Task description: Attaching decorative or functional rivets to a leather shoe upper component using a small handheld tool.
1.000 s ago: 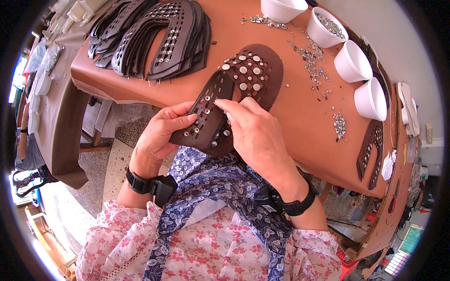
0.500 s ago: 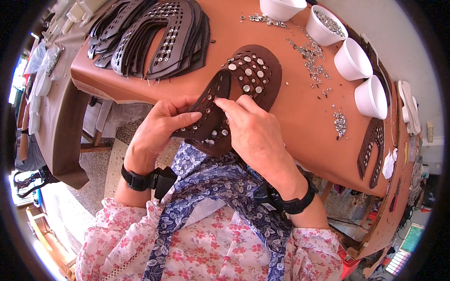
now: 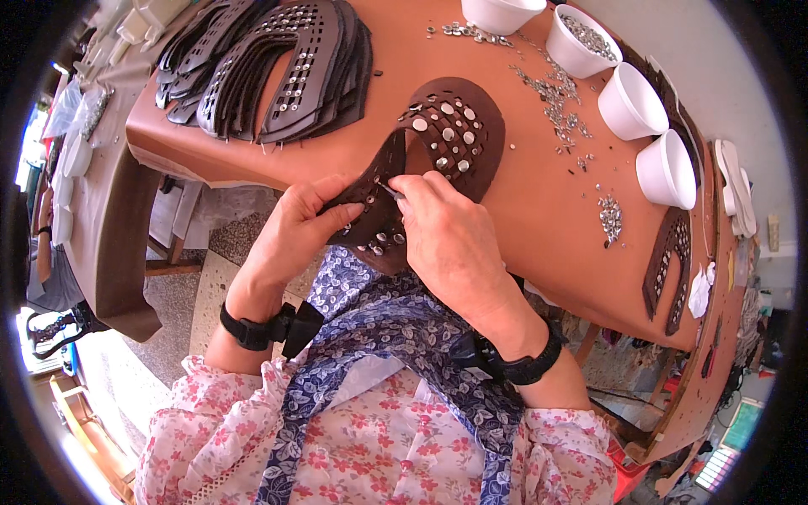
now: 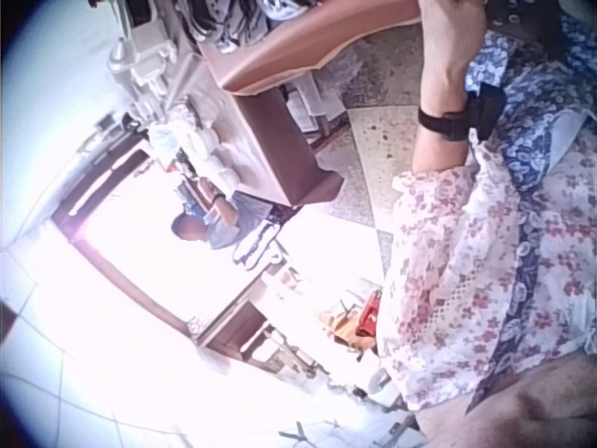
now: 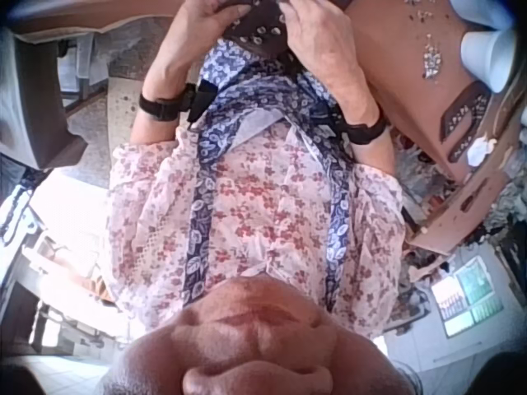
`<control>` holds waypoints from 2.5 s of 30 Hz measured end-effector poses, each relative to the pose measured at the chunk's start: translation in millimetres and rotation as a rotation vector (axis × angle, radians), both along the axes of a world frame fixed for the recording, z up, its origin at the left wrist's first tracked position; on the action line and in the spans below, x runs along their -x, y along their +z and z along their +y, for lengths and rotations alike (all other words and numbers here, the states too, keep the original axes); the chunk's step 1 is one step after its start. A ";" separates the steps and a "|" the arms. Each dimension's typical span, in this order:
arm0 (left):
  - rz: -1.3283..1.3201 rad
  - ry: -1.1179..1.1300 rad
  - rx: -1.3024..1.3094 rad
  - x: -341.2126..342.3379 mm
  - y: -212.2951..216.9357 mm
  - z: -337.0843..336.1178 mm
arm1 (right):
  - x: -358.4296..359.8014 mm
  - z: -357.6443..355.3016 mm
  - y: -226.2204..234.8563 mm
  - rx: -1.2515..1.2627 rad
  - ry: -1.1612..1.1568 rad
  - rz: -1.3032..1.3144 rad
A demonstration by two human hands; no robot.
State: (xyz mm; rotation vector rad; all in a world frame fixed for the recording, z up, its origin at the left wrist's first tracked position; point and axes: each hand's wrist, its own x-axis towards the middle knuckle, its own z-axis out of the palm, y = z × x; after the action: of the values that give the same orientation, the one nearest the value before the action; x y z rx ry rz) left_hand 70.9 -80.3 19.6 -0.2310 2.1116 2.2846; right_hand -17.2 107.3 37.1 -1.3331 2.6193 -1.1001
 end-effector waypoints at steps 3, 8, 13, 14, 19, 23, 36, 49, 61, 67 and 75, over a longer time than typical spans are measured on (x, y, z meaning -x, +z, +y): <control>0.031 0.024 0.198 -0.7 4.2 2.3 | 5.5 -0.7 0.8 0.002 0.016 -0.126; 0.150 0.056 0.401 -1.5 1.0 2.6 | -2.4 -1.2 1.3 -0.137 0.020 0.140; 0.003 0.011 -0.044 3.1 -10.6 -4.7 | -0.7 -6.5 -6.1 -0.064 0.018 0.144; -0.082 0.012 -0.158 3.1 -11.3 -6.1 | 2.2 -4.9 -6.0 0.029 0.029 0.059; -0.047 0.026 -0.140 2.4 -5.5 -5.8 | 4.3 -0.3 -4.4 0.033 0.033 0.012; -0.054 0.023 -0.108 7.6 -2.9 -10.2 | 0.2 -1.2 -1.5 -0.003 0.025 0.069; 0.024 0.085 -0.008 6.1 -14.7 -4.2 | 8.0 -5.0 0.3 0.080 0.040 -0.189; 0.084 0.133 0.043 7.7 -18.8 1.1 | -10.7 -9.8 -2.4 -0.264 0.034 0.726; 0.011 0.064 0.169 10.3 -7.4 -2.9 | 1.0 1.2 -2.2 -0.102 0.061 0.198; -0.077 0.103 -0.111 15.6 -1.3 2.5 | -2.6 2.5 9.0 -0.164 0.049 0.341; 0.053 0.117 -0.677 38.1 39.6 39.8 | 6.7 22.0 94.1 -0.309 -0.028 0.610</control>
State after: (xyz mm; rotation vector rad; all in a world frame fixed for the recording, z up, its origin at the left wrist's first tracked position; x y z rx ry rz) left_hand 32.8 -40.5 59.2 -0.2749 1.2447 2.9252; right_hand -24.0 129.2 131.2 -1.7684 3.0314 -0.2755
